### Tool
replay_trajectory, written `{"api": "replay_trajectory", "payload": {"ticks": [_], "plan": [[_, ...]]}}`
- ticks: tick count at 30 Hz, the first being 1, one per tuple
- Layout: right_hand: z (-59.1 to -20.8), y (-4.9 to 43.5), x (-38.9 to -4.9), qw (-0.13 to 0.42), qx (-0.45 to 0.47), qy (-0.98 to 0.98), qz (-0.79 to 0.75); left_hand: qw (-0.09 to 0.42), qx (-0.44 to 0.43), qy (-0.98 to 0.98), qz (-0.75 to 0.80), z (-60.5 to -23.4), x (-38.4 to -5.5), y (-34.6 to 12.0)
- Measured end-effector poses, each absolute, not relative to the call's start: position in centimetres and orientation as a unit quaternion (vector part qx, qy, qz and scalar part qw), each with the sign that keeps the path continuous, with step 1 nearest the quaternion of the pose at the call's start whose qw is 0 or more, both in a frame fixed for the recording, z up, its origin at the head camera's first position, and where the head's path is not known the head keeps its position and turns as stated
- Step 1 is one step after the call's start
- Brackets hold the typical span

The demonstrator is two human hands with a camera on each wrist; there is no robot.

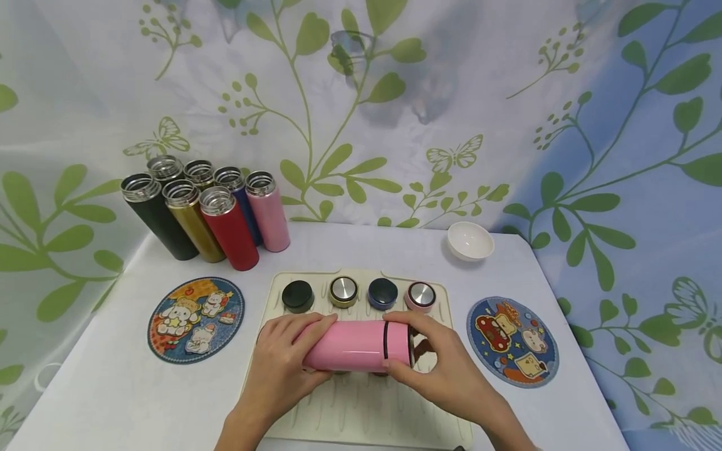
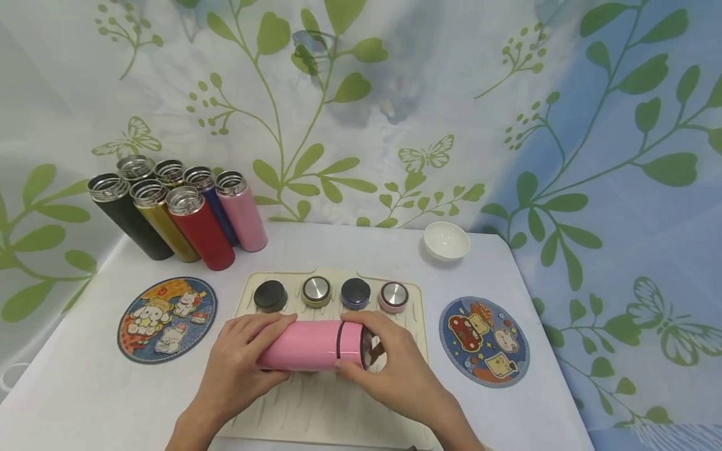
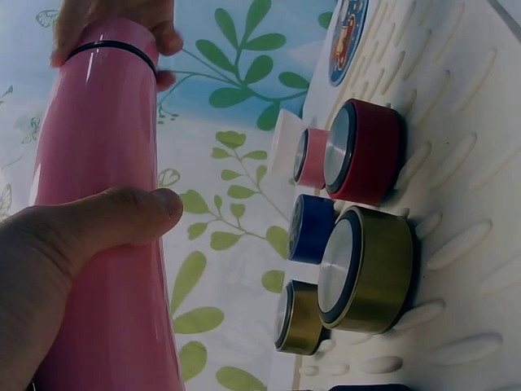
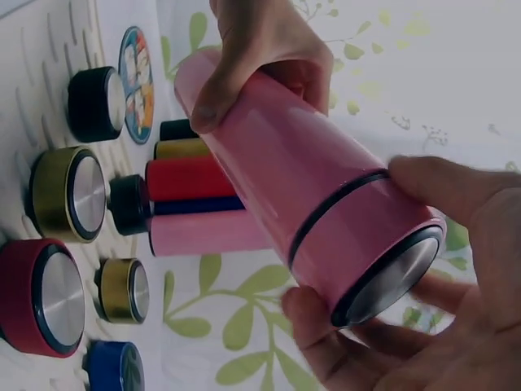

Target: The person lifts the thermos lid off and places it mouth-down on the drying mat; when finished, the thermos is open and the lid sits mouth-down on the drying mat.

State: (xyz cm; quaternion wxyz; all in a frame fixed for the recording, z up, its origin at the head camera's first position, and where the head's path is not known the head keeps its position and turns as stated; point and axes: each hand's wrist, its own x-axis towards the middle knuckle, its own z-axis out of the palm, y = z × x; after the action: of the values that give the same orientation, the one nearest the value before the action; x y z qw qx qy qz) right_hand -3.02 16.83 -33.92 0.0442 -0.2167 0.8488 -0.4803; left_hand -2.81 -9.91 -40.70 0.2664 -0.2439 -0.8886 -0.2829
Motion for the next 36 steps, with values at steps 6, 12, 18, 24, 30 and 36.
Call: {"api": "replay_trajectory", "payload": {"ticks": [6,12,18,24,30,36], "plan": [[-33.9,16.8,-3.1,-0.038,-0.293,0.842,-0.452,0.257,-0.232,-0.888,-0.302,-41.0,-3.0,-10.0],[-33.9,16.8,-3.5,0.052,-0.185,0.858,-0.476,0.261,-0.228,-0.889,-0.298,-41.3,-3.2,-10.0],[-34.1,16.9,-4.0,0.156,-0.105,0.845,-0.501,0.259,-0.237,-0.891,-0.289,-41.5,-3.4,-9.5],[-34.2,17.3,-3.8,0.07,-0.211,0.838,-0.498,0.25,-0.225,-0.895,-0.292,-41.5,-3.2,-9.9],[-34.1,18.2,-4.1,-0.051,-0.273,0.839,-0.468,0.247,-0.213,-0.893,-0.309,-41.5,-3.4,-10.9],[-35.8,20.0,-4.6,-0.08,-0.227,0.861,-0.449,0.25,-0.17,-0.888,-0.346,-41.3,-3.8,-12.4]]}}
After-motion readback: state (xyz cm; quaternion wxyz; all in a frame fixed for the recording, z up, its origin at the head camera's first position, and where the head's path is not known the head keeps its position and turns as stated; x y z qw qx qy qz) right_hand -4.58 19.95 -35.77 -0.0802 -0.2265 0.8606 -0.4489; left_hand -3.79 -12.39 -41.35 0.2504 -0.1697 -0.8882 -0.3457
